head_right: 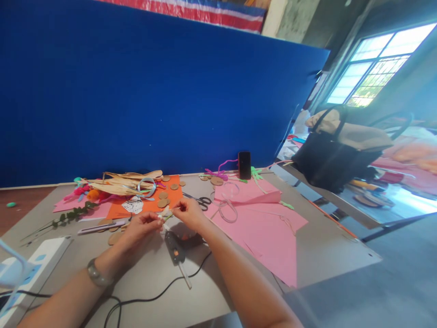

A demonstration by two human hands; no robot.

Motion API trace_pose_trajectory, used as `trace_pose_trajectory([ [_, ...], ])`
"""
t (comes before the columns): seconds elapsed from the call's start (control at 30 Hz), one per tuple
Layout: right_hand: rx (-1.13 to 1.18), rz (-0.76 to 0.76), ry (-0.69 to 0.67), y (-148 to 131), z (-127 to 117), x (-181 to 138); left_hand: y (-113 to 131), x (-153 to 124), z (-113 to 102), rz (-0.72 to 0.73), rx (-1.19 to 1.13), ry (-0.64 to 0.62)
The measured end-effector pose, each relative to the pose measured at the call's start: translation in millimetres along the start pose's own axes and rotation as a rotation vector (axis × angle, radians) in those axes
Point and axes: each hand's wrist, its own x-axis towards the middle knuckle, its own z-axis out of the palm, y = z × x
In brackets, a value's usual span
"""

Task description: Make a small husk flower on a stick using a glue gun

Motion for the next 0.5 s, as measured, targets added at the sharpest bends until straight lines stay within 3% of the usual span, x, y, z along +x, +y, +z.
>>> trace_pose_trajectory([
  [0.5, -0.042, 0.021, -0.153, -0.2, -5.9, -3.6, -11.9, 3.7, -3.5, 0.051, 0.068, -0.035],
])
